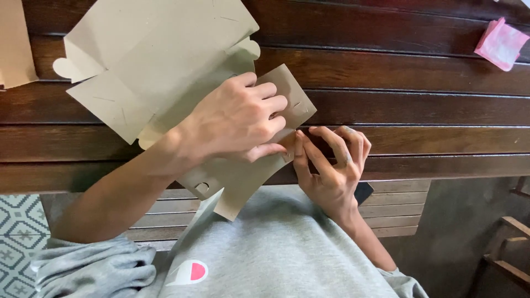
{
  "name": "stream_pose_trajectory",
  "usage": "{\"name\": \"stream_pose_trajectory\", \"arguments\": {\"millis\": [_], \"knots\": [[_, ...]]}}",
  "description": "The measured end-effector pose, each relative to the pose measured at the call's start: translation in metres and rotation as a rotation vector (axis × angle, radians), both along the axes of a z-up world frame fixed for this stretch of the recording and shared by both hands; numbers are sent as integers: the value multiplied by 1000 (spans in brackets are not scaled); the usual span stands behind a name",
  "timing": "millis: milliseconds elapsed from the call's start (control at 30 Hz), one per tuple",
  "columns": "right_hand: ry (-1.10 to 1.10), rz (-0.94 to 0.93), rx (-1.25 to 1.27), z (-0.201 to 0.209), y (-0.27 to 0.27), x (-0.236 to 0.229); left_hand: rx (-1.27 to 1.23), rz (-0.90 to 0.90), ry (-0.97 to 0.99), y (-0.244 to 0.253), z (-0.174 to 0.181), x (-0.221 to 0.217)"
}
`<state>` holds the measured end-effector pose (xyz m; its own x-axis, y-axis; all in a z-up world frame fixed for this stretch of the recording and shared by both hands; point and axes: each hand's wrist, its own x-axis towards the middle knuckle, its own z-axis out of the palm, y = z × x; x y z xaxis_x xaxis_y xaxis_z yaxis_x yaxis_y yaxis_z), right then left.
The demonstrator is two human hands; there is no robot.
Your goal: The person assembles a flat cardboard box blank by folding the side flaps and tucking tabs into slots to form the box structure. The hands work methodically to align edges and secure the flaps, resulting in a partially formed box on the table.
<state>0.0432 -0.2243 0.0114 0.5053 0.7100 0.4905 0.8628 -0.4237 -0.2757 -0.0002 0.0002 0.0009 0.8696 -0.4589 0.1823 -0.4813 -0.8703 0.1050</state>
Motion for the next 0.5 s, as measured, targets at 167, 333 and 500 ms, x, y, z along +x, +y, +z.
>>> {"name": "stream_pose_trajectory", "arguments": {"millis": [167, 333, 500], "knots": [[20, 68, 32, -6, -13, 0, -11, -1, 3, 0, -1, -1], [-1, 119, 16, -5, -12, 4, -10, -3, 3, 0, -1, 1], [19, 66, 71, -3, -4, 2, -18, -2, 24, 1, 0, 1]]}}
